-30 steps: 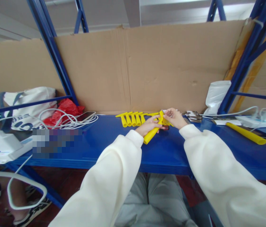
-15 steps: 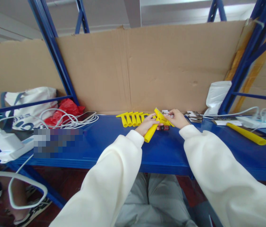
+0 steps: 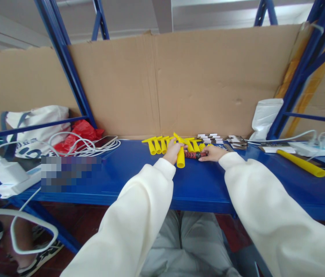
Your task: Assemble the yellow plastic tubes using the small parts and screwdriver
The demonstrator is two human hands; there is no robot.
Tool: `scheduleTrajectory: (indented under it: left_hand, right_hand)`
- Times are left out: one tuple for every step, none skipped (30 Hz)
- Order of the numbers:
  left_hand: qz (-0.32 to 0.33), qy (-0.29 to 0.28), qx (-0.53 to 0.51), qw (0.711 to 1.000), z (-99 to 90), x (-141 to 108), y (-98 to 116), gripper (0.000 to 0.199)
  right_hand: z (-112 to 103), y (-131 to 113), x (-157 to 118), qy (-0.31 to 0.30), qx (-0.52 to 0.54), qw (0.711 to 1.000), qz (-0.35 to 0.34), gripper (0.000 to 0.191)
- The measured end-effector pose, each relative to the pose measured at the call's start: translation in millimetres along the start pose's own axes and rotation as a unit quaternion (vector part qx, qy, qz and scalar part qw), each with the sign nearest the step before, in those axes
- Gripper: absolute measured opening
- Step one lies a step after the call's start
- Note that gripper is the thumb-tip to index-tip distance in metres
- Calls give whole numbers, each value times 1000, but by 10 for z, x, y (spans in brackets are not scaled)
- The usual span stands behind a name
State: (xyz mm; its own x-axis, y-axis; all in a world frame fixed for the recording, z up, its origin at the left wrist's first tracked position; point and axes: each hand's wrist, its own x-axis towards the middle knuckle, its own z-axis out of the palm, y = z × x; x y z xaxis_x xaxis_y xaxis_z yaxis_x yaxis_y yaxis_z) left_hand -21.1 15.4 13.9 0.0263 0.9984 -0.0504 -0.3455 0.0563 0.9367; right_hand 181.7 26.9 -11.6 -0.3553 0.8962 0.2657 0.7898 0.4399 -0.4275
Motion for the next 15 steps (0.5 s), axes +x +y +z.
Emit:
scheduleTrajectory:
  left_hand:
    - [2, 4, -1, 1000, -3, 4, -1, 64]
    - [4, 7, -1, 1000, -7, 8, -2, 63]
    - [8, 8, -1, 1000, -12, 15, -2, 62]
    - [12, 10, -1, 1000, -16, 22, -2, 62]
    - [14, 13, -1, 1000, -21, 32, -3, 61]
    - [16, 18, -1, 1000, -26, 42, -4, 61]
    - [18, 22, -1, 1000, -31, 52, -4, 62]
    - [18, 26, -1, 999, -34, 62, -5, 62]
    - [19, 29, 0, 999, -37, 70, -6, 63]
    - [20, 31, 1, 999, -38, 76, -5, 64]
    - [21, 32, 1, 999, -38, 79, -4, 66]
    - [21, 34, 1, 999, -38, 80, -2, 67]
    - [21, 36, 2, 999, -36, 78, 0, 68]
    - [19, 38, 3, 999, -35, 76, 3, 69]
    - [18, 40, 5, 999, -35, 73, 5, 70]
  right_hand:
    - [-10, -8, -4, -11, -3, 1000, -6, 39]
    - [-18, -17, -8, -17, -1, 1000, -8, 40]
    - [-26, -28, -13, -17, 6, 1000, -6, 41]
    - [-33, -38, -19, -12, 18, 1000, 1, 41]
    - [-41, -50, -24, -6, 35, 999, 11, 42]
    - [-50, -62, -29, -1, 57, 998, 21, 43]
    - [-62, -75, -34, 6, 83, 996, 31, 45]
    - [-78, -89, -37, 15, 110, 993, 37, 47]
    - [-95, -104, -39, 28, 138, 989, 42, 49]
    - [-115, -119, -41, 45, 165, 984, 46, 51]
    - [-136, -134, -41, 68, 191, 978, 49, 53]
    - [-157, -149, -41, 98, 214, 971, 51, 54]
    - [-177, -162, -40, 129, 235, 962, 53, 56]
    - [-195, -172, -39, 161, 252, 953, 53, 57]
    - [-211, -178, -37, 195, 265, 943, 52, 57]
